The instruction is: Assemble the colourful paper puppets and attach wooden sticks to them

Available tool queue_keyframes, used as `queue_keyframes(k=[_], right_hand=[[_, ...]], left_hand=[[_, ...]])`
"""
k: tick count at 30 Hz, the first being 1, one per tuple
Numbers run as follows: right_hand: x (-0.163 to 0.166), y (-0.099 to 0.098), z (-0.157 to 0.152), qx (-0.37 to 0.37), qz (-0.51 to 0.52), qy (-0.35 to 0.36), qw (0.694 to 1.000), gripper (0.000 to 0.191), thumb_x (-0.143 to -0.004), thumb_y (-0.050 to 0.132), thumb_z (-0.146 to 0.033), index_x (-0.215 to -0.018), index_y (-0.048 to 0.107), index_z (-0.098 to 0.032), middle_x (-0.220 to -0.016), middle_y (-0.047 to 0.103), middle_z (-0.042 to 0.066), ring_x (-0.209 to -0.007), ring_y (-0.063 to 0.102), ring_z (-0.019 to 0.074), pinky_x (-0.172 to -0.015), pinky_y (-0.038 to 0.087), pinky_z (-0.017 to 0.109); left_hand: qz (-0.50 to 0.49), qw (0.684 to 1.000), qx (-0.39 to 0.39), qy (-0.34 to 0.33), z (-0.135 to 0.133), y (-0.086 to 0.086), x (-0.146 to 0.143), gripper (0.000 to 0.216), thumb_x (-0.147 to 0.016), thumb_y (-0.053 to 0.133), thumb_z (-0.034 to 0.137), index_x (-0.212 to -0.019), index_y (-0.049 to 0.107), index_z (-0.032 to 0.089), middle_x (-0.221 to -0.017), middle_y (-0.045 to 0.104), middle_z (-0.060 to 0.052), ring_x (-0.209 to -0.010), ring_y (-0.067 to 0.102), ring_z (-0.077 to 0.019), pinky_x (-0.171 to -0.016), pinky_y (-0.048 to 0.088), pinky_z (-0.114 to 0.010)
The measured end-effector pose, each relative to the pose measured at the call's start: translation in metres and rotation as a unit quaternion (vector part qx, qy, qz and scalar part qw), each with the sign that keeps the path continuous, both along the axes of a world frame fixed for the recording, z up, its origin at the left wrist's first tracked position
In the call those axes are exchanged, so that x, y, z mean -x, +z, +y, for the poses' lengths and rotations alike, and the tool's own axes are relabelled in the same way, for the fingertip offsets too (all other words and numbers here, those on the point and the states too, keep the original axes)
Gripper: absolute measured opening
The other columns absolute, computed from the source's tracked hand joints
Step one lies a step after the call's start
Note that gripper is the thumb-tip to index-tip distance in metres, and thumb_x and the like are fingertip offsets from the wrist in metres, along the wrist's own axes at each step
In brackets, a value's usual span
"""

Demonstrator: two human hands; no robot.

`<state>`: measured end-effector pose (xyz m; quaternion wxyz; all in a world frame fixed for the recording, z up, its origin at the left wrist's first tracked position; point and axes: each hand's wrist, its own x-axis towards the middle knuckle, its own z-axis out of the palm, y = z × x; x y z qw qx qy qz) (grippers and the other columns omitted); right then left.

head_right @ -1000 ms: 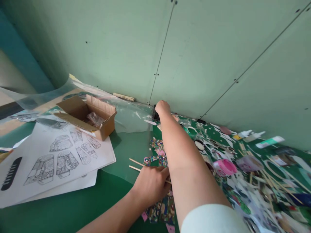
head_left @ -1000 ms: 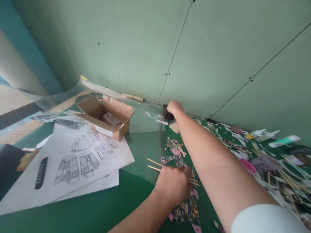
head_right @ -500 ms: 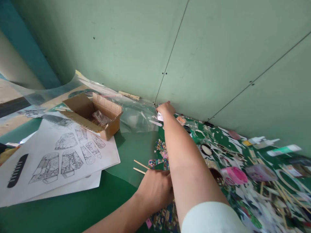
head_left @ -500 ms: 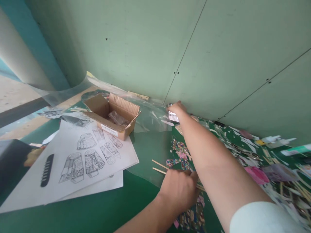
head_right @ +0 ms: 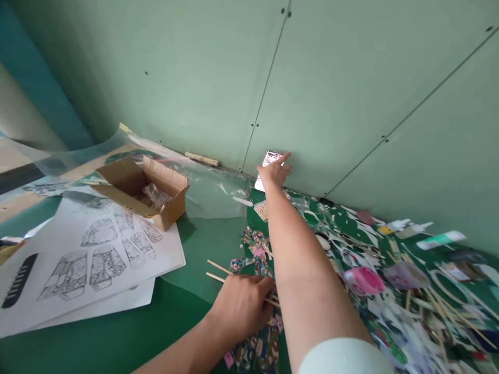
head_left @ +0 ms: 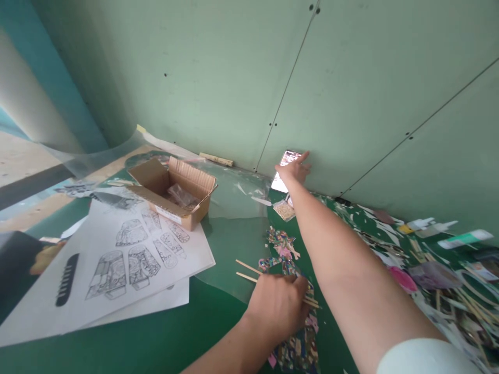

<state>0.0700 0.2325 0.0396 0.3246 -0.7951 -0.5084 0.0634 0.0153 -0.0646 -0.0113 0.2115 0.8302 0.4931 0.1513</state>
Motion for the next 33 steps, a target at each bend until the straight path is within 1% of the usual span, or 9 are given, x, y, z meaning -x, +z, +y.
queue_keyframes(k=[4,9,15,21,25,27,29,31,33], right_hand=[[0.003,-0.006,0.01,-0.016,0.005,-0.021,1.0,0.112,-0.069,0.078,-0.036,-0.153,0.01,-0.009,-0.143,0.035,0.029,-0.13,0.041,0.0392,-0.098,0.046,0.045],[0.007,-0.01,0.017,-0.032,0.003,-0.03,0.999,0.104,-0.072,0.073,-0.034,-0.152,0.015,-0.004,-0.14,0.037,0.029,-0.129,0.04,0.0376,-0.099,0.045,0.044],[0.008,-0.008,0.022,-0.047,-0.02,-0.002,0.999,0.107,-0.072,0.072,-0.036,-0.152,0.01,-0.001,-0.14,0.035,0.032,-0.129,0.039,0.0396,-0.101,0.043,0.045],[0.003,-0.008,0.025,-0.025,-0.019,0.001,0.999,0.11,-0.071,0.074,-0.044,-0.151,0.013,0.0,-0.144,0.034,0.034,-0.132,0.04,0.0407,-0.102,0.042,0.045],[-0.017,0.0,0.036,0.045,-0.082,0.075,0.993,0.11,-0.074,0.068,-0.057,-0.15,0.015,0.002,-0.141,0.04,0.035,-0.13,0.044,0.0401,-0.101,0.044,0.048],[-0.029,0.006,0.043,0.077,-0.115,0.116,0.983,0.102,-0.076,0.067,-0.054,-0.149,0.023,0.002,-0.137,0.047,0.033,-0.125,0.05,0.0381,-0.099,0.045,0.047],[-0.041,0.011,0.048,0.096,-0.137,0.151,0.974,0.086,-0.073,0.073,-0.044,-0.142,0.041,-0.005,-0.133,0.054,0.027,-0.121,0.055,0.035,-0.097,0.047,0.044],[-0.049,0.012,0.05,0.119,-0.16,0.191,0.961,0.066,-0.068,0.078,-0.033,-0.127,0.059,-0.012,-0.127,0.062,0.02,-0.116,0.059,0.0315,-0.096,0.048,0.041],[-0.054,0.01,0.049,0.141,-0.179,0.22,0.949,0.052,-0.066,0.08,-0.03,-0.114,0.068,-0.015,-0.121,0.067,0.015,-0.111,0.063,0.0289,-0.095,0.05,0.039]], left_hand=[[0.011,1.0,-0.004,0.003,0.002,-0.004,-0.002,0.016,-0.082,0.05,0.026,-0.091,0.06,0.018,-0.087,0.072,-0.006,-0.073,0.07,-0.0262,-0.058,0.052,-0.035],[0.004,1.0,-0.005,0.004,0.002,-0.006,-0.003,0.016,-0.083,0.05,0.027,-0.091,0.061,0.018,-0.086,0.073,-0.005,-0.072,0.07,-0.0258,-0.056,0.051,-0.034],[-0.003,1.0,-0.012,0.004,0.002,-0.007,-0.003,0.014,-0.084,0.051,0.028,-0.089,0.06,0.019,-0.084,0.072,-0.004,-0.07,0.07,-0.0244,-0.054,0.05,-0.033],[0.0,1.0,-0.005,-0.001,0.003,-0.006,-0.002,0.014,-0.084,0.05,0.027,-0.089,0.059,0.019,-0.085,0.072,-0.004,-0.072,0.07,-0.0246,-0.055,0.051,-0.033],[0.005,1.0,0.001,-0.003,0.003,-0.004,-0.002,0.013,-0.083,0.05,0.026,-0.089,0.059,0.018,-0.086,0.072,-0.005,-0.075,0.07,-0.0254,-0.059,0.053,-0.035],[0.006,1.0,0.004,-0.005,0.003,-0.003,-0.002,0.013,-0.082,0.05,0.025,-0.09,0.058,0.018,-0.087,0.072,-0.005,-0.076,0.071,-0.0256,-0.06,0.053,-0.035],[0.006,1.0,0.007,-0.004,0.003,-0.003,-0.002,0.013,-0.082,0.05,0.024,-0.09,0.059,0.018,-0.087,0.072,-0.006,-0.077,0.071,-0.0252,-0.061,0.053,-0.035],[0.005,1.0,0.007,-0.004,0.003,-0.002,-0.002,0.013,-0.083,0.05,0.024,-0.09,0.059,0.018,-0.086,0.072,-0.006,-0.076,0.071,-0.0246,-0.062,0.053,-0.035],[0.005,1.0,0.005,-0.002,0.003,-0.003,-0.002,0.013,-0.083,0.05,0.024,-0.09,0.059,0.017,-0.086,0.072,-0.007,-0.076,0.07,-0.0242,-0.062,0.053,-0.034]])
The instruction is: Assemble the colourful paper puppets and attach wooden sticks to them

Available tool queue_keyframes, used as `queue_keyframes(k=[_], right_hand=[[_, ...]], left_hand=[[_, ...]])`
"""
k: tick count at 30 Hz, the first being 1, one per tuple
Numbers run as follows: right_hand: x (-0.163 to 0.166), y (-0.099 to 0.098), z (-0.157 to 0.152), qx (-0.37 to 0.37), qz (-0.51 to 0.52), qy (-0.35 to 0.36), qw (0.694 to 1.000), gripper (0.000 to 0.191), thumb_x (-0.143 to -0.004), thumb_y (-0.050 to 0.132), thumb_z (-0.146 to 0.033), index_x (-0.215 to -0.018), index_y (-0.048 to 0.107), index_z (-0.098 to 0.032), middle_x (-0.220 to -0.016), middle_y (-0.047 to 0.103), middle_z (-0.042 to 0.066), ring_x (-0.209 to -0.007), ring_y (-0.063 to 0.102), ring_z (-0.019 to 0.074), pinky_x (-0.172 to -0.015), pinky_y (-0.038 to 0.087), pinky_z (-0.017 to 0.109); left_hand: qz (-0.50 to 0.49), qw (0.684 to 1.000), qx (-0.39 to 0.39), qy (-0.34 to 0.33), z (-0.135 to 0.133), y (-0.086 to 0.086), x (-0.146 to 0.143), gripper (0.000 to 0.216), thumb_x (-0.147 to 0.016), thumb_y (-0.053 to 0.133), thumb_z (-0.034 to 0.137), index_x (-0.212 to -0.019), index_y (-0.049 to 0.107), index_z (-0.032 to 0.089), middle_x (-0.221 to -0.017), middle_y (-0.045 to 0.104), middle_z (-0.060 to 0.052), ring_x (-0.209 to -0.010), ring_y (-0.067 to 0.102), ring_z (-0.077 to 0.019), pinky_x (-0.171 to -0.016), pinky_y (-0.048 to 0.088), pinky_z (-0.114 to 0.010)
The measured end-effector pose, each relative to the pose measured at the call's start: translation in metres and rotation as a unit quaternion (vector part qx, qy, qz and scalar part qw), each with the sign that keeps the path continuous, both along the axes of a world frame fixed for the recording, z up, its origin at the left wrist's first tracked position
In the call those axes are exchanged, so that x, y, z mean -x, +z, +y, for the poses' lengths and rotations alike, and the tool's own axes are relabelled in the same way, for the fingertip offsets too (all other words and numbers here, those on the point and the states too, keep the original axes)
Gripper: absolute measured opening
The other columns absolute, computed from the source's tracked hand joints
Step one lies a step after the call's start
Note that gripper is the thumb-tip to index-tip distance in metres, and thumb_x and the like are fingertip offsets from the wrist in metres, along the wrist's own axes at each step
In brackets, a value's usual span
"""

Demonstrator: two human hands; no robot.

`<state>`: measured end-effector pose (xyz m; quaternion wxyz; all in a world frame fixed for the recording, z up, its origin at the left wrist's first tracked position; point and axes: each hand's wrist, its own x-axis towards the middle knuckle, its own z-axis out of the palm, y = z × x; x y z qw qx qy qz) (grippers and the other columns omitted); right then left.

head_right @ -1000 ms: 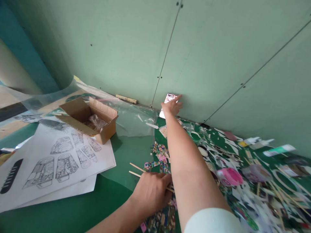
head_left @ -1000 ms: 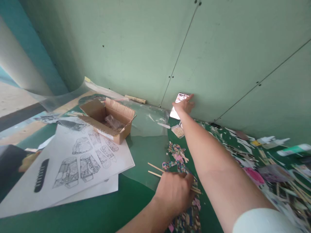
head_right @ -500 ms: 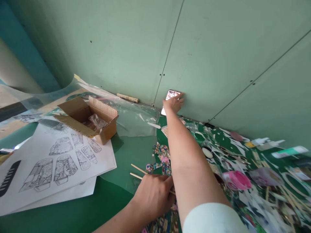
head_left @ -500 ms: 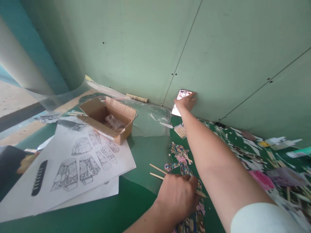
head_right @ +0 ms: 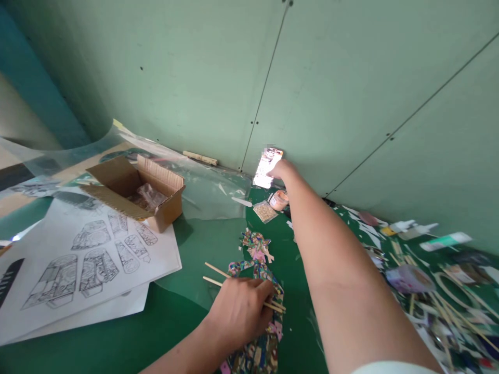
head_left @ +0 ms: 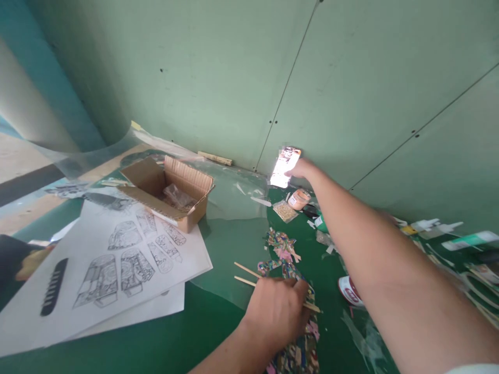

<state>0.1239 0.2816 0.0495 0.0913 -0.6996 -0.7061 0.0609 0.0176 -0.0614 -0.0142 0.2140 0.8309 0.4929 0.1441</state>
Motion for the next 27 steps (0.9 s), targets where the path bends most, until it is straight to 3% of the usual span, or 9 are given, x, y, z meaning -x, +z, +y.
queue_keyframes(k=[10,27], right_hand=[[-0.006,-0.02,-0.007,0.012,-0.029,0.011,0.999,0.06,-0.071,0.078,-0.04,-0.12,0.065,-0.008,-0.126,0.064,0.021,-0.113,0.063,0.0294,-0.094,0.05,0.038],[-0.002,-0.016,-0.025,-0.017,-0.035,-0.045,0.998,0.072,-0.063,0.082,-0.049,-0.118,0.062,-0.006,-0.117,0.066,0.024,-0.109,0.064,0.033,-0.086,0.053,0.042]], left_hand=[[0.0,1.0,-0.009,-0.001,0.0,-0.002,-0.001,0.013,-0.083,0.051,0.026,-0.089,0.059,0.018,-0.085,0.072,-0.006,-0.075,0.071,-0.0254,-0.062,0.055,-0.036],[-0.006,1.0,-0.004,0.002,0.001,-0.002,0.0,0.014,-0.084,0.051,0.028,-0.089,0.059,0.018,-0.085,0.072,-0.006,-0.075,0.07,-0.0236,-0.062,0.052,-0.033]])
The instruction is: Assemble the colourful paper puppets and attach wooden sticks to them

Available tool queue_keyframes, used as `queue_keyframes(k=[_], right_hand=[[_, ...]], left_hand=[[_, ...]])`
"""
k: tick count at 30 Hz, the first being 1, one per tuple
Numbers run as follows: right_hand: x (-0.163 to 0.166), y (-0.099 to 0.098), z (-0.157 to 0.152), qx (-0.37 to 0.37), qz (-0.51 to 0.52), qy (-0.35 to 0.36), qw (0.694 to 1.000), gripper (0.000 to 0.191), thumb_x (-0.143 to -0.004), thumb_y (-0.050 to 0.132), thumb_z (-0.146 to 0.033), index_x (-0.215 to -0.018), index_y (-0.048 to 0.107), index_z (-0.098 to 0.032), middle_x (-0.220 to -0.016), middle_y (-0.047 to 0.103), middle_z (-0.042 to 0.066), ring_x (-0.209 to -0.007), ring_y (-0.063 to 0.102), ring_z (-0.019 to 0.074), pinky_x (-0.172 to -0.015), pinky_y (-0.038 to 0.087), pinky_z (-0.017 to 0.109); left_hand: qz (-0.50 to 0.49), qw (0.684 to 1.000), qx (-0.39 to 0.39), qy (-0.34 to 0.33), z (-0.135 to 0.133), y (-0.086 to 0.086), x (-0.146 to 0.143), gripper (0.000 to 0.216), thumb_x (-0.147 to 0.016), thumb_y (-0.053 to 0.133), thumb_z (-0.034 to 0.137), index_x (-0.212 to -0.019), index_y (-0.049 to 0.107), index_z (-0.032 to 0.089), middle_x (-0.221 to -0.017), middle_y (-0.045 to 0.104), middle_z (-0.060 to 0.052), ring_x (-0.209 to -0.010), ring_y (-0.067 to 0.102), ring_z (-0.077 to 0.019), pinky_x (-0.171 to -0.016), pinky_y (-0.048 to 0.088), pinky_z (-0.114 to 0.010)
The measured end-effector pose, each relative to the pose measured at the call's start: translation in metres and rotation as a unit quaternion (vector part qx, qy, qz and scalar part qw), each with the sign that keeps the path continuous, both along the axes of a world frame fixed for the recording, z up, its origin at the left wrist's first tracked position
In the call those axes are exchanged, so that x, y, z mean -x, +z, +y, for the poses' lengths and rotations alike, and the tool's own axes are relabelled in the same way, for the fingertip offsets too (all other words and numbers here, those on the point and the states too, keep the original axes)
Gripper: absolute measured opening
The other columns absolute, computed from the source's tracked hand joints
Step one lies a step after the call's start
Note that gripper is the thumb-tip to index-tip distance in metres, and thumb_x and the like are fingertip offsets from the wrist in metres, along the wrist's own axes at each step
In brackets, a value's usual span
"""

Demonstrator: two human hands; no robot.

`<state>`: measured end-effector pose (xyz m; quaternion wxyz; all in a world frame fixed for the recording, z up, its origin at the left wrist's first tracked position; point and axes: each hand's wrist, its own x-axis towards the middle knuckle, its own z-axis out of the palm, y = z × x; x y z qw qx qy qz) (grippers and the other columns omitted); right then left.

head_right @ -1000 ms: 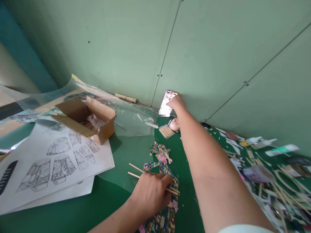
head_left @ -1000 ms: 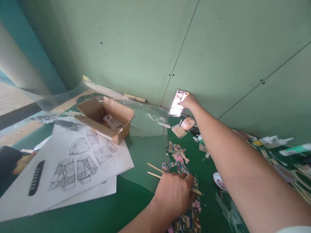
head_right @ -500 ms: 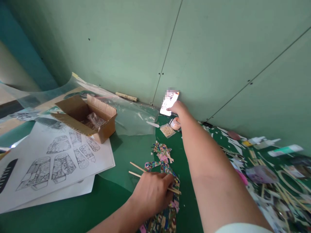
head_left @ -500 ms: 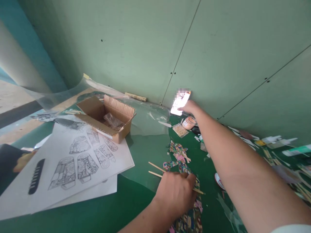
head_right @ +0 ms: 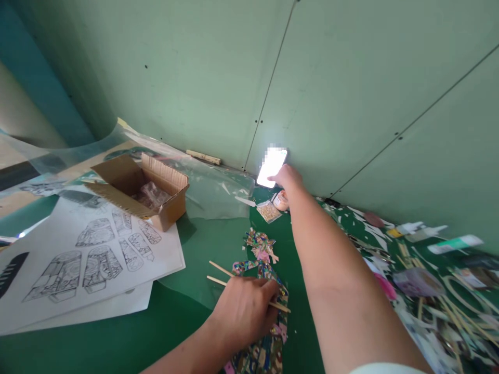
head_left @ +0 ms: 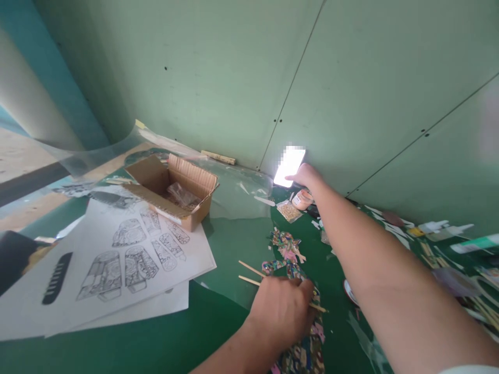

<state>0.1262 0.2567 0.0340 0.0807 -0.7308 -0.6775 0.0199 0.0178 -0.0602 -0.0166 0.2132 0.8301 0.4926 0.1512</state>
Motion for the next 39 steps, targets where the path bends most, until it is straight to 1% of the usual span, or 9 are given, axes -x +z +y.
queue_keyframes(k=[4,11,16,21,26,28,30,33,39], right_hand=[[-0.003,0.01,-0.01,-0.013,-0.004,-0.007,1.0,0.062,-0.066,0.08,-0.044,-0.113,0.065,-0.007,-0.117,0.066,0.024,-0.109,0.063,0.0338,-0.087,0.052,0.042],[-0.012,0.032,-0.047,-0.082,0.01,-0.019,0.996,0.04,-0.084,0.061,-0.032,-0.118,0.063,-0.013,-0.118,0.066,0.019,-0.112,0.062,0.031,-0.092,0.049,0.042],[-0.022,0.048,-0.095,-0.141,0.059,0.003,0.988,0.028,-0.085,0.056,-0.025,-0.11,0.066,-0.019,-0.112,0.07,0.012,-0.105,0.063,0.028,-0.091,0.049,0.04],[-0.038,0.056,-0.164,-0.204,0.16,0.044,0.965,0.02,-0.082,0.056,-0.019,-0.097,0.068,-0.019,-0.098,0.073,0.008,-0.094,0.066,0.0238,-0.089,0.049,0.036],[-0.054,0.027,-0.262,-0.254,0.382,0.109,0.882,0.017,-0.082,0.055,-0.03,-0.091,0.067,-0.02,-0.077,0.071,0.004,-0.068,0.066,0.0183,-0.067,0.054,0.032],[-0.055,0.008,-0.299,-0.261,0.45,0.11,0.847,0.019,-0.084,0.054,-0.035,-0.089,0.067,-0.022,-0.071,0.07,0.002,-0.061,0.066,0.0177,-0.059,0.054,0.031],[-0.053,-0.01,-0.325,-0.255,0.474,0.127,0.834,0.018,-0.084,0.057,-0.036,-0.089,0.069,-0.023,-0.069,0.071,0.002,-0.059,0.066,0.0177,-0.057,0.055,0.03],[-0.049,-0.025,-0.343,-0.248,0.484,0.158,0.824,0.019,-0.085,0.057,-0.035,-0.09,0.071,-0.024,-0.078,0.074,0.004,-0.063,0.068,0.0184,-0.059,0.057,0.031],[-0.047,-0.029,-0.345,-0.213,0.499,0.195,0.817,0.016,-0.084,0.059,-0.032,-0.085,0.074,-0.026,-0.084,0.076,0.003,-0.07,0.072,0.0193,-0.066,0.06,0.032]], left_hand=[[-0.002,1.0,-0.001,0.003,0.001,-0.001,0.0,0.013,-0.083,0.053,0.028,-0.088,0.059,0.018,-0.086,0.072,-0.006,-0.077,0.07,-0.0235,-0.064,0.052,-0.032],[0.002,1.0,-0.018,0.011,0.001,0.003,0.002,0.012,-0.082,0.052,0.025,-0.084,0.061,0.018,-0.085,0.073,-0.006,-0.077,0.071,-0.0247,-0.066,0.051,-0.033],[0.023,0.999,-0.014,0.02,0.001,0.006,0.002,0.015,-0.081,0.053,0.027,-0.087,0.064,0.019,-0.087,0.074,-0.007,-0.078,0.071,-0.0256,-0.066,0.05,-0.033],[0.01,0.999,-0.034,0.034,-0.005,0.013,0.003,0.016,-0.083,0.052,0.029,-0.088,0.065,0.021,-0.088,0.074,-0.005,-0.078,0.07,-0.0221,-0.068,0.049,-0.03],[-0.127,0.985,-0.112,0.034,-0.011,0.024,0.012,0.015,-0.078,0.055,0.02,-0.087,0.066,0.02,-0.087,0.074,-0.001,-0.078,0.068,-0.0163,-0.073,0.047,-0.026],[-0.224,0.967,-0.113,0.042,-0.01,0.028,0.015,0.015,-0.076,0.054,0.017,-0.084,0.066,0.019,-0.082,0.072,0.0,-0.075,0.067,-0.0141,-0.071,0.046,-0.023],[-0.302,0.949,-0.078,0.042,-0.008,0.031,0.016,0.013,-0.079,0.053,0.021,-0.081,0.065,0.016,-0.079,0.071,-0.001,-0.072,0.064,-0.013,-0.068,0.046,-0.022],[-0.33,0.943,-0.028,0.019,-0.005,0.033,0.014,0.022,-0.084,0.053,0.033,-0.082,0.064,0.014,-0.073,0.068,-0.002,-0.066,0.06,-0.0125,-0.062,0.044,-0.021],[-0.3,0.954,-0.014,-0.001,-0.004,0.032,0.007,0.025,-0.085,0.053,0.036,-0.087,0.066,0.015,-0.082,0.072,-0.003,-0.076,0.064,-0.0155,-0.071,0.048,-0.024]])
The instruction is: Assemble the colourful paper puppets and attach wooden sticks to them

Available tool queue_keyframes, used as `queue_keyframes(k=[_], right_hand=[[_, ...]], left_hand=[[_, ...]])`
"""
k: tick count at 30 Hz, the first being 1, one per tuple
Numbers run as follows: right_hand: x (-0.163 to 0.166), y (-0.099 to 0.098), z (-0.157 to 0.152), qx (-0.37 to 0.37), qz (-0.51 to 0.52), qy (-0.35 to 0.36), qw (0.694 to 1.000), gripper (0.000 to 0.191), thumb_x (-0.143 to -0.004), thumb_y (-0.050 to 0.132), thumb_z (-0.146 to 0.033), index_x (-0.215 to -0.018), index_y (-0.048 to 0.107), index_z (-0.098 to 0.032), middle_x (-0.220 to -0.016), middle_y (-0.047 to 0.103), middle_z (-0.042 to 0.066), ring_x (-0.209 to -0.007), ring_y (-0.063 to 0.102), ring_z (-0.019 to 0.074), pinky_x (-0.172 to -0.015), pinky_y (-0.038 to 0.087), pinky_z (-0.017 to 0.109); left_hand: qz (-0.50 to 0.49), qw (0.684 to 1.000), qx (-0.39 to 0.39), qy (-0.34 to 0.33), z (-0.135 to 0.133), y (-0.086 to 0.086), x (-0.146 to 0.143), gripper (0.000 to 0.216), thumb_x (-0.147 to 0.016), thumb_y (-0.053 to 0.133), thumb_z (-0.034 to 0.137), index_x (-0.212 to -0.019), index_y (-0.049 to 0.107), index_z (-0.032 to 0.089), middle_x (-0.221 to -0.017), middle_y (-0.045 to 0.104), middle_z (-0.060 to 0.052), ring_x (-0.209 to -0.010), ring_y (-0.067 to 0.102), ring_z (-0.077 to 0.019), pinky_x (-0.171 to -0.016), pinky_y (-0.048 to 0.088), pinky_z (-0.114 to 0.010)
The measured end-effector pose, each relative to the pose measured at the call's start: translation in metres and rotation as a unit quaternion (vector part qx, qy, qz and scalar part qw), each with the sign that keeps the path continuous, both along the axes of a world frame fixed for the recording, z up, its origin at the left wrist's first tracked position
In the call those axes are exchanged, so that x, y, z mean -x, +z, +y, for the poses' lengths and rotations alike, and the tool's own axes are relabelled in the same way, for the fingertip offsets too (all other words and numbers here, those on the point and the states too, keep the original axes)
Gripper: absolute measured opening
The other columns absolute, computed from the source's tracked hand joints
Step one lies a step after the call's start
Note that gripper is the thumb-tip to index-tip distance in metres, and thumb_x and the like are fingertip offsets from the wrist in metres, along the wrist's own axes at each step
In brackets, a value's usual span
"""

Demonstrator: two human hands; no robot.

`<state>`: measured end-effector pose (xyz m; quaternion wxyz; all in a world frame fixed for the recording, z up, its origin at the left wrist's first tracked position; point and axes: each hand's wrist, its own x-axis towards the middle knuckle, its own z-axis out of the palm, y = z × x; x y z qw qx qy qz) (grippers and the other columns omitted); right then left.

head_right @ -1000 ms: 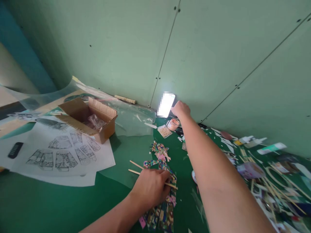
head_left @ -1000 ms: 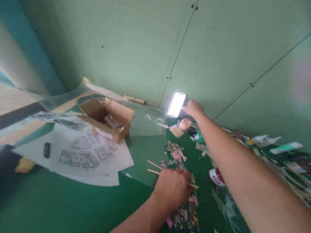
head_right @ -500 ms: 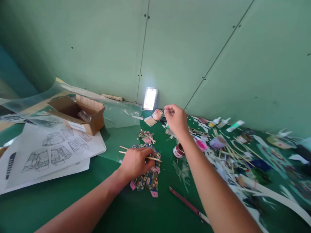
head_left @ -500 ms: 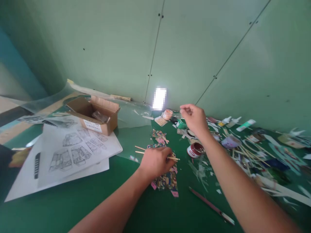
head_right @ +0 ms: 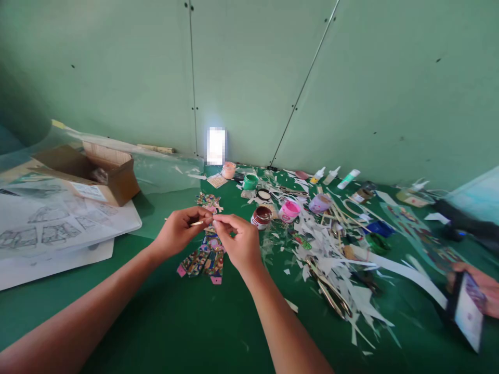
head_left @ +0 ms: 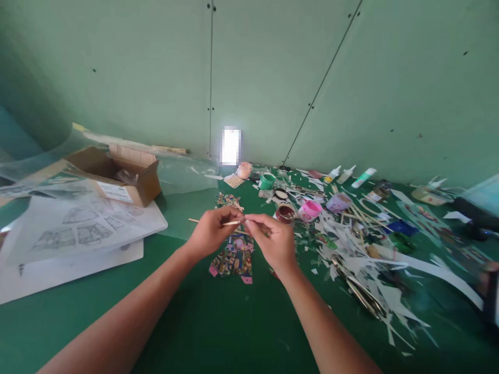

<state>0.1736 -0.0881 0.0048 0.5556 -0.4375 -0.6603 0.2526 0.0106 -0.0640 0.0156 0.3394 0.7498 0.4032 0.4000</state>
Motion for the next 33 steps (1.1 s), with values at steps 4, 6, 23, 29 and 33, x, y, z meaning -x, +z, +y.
queue_keyframes(k=[4,6,23,29,33], right_hand=[[-0.001,-0.003,0.001,0.02,-0.003,-0.014,1.0,0.016,-0.082,0.058,-0.032,-0.084,0.074,-0.026,-0.081,0.077,0.003,-0.066,0.072,0.0192,-0.063,0.061,0.032],[-0.002,-0.006,0.002,0.02,-0.017,-0.012,1.0,0.016,-0.081,0.059,-0.032,-0.083,0.073,-0.025,-0.079,0.077,0.003,-0.065,0.072,0.0189,-0.062,0.06,0.031],[-0.005,-0.017,0.013,0.062,-0.033,0.018,0.997,0.015,-0.073,0.056,-0.034,-0.074,0.062,-0.02,-0.061,0.064,0.0,-0.054,0.059,0.0141,-0.054,0.049,0.025],[-0.004,-0.017,0.013,0.102,-0.012,0.028,0.994,0.018,-0.07,0.057,-0.037,-0.073,0.061,-0.02,-0.06,0.061,0.0,-0.052,0.054,0.0131,-0.053,0.045,0.025],[-0.004,-0.018,0.013,0.112,0.003,0.044,0.993,0.017,-0.071,0.058,-0.037,-0.072,0.059,-0.021,-0.06,0.059,-0.001,-0.053,0.054,0.0132,-0.053,0.044,0.025]], left_hand=[[0.028,1.0,-0.009,-0.002,0.001,-0.002,0.0,0.022,-0.087,0.053,0.033,-0.087,0.066,0.016,-0.083,0.072,-0.002,-0.078,0.065,-0.0154,-0.073,0.047,-0.024],[0.055,0.998,-0.018,0.001,0.001,-0.003,0.001,0.021,-0.087,0.052,0.031,-0.088,0.066,0.016,-0.084,0.072,-0.002,-0.078,0.065,-0.0154,-0.073,0.046,-0.024],[0.191,0.979,-0.035,0.061,-0.006,0.003,-0.002,0.024,-0.089,0.051,0.037,-0.088,0.068,0.02,-0.077,0.07,-0.001,-0.068,0.058,-0.015,-0.061,0.033,-0.024],[0.177,0.982,-0.023,0.056,-0.004,0.002,0.002,0.022,-0.087,0.054,0.037,-0.085,0.068,0.02,-0.075,0.069,-0.001,-0.067,0.057,-0.0151,-0.061,0.034,-0.024],[0.153,0.987,-0.004,0.048,-0.002,0.001,0.002,0.021,-0.085,0.054,0.035,-0.082,0.068,0.019,-0.073,0.067,-0.001,-0.066,0.055,-0.0145,-0.059,0.034,-0.024]])
